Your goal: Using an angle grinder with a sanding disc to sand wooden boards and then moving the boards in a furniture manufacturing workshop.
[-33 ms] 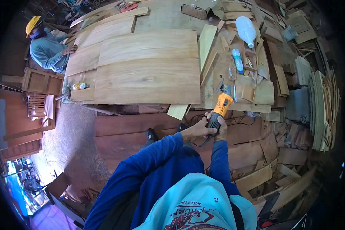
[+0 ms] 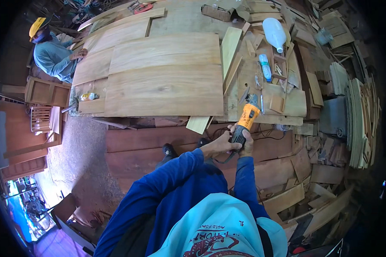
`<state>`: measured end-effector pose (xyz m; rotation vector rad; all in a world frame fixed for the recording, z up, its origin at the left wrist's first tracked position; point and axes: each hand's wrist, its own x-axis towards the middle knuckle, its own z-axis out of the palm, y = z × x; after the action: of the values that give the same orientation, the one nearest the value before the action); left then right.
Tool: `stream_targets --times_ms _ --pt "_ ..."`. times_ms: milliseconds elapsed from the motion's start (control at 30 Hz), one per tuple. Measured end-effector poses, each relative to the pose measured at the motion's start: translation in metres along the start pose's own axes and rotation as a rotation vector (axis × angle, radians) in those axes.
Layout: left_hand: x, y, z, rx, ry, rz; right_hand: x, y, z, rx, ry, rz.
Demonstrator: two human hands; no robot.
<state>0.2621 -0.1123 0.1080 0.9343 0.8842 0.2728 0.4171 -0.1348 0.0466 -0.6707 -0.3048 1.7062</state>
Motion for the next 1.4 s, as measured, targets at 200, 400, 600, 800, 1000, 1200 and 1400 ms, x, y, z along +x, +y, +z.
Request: stream_targets --times_ms 200,400,600,800,1000,1200,1400 --pt "0.017 -0.021 -0.001 -0.356 0.007 -0.073 0.016 0.002 0.011 0.104 -0.110 0.066" --pt "0.030 -0.012 0.011 -0.407 -0.002 -0.041 0.019 -0.029 0.007 -0.052 -0.141 0.125" --pt "0.076 -0.043 0.001 0.007 0.363 0.119 0.048 -0.032 0.022 -0.846 0.359 0.083" --pt "0.073 -0.038 -0.002 0.447 0.356 0.190 0.058 -0.034 -0.038 -0.470 0.184 0.088" --pt "-0.037 -0.027 -0.073 0.394 0.110 0.108 0.087 -0.031 -0.083 -0.076 0.084 0.223" --pt "-0.108 -0.099 -0.120 0.374 0.270 -0.127 0.097 -0.039 -0.105 0.036 0.157 0.285" --pt "-0.110 -0.121 -0.129 0.496 0.415 -0.113 0.097 -0.022 -0.089 -0.597 0.297 0.287"
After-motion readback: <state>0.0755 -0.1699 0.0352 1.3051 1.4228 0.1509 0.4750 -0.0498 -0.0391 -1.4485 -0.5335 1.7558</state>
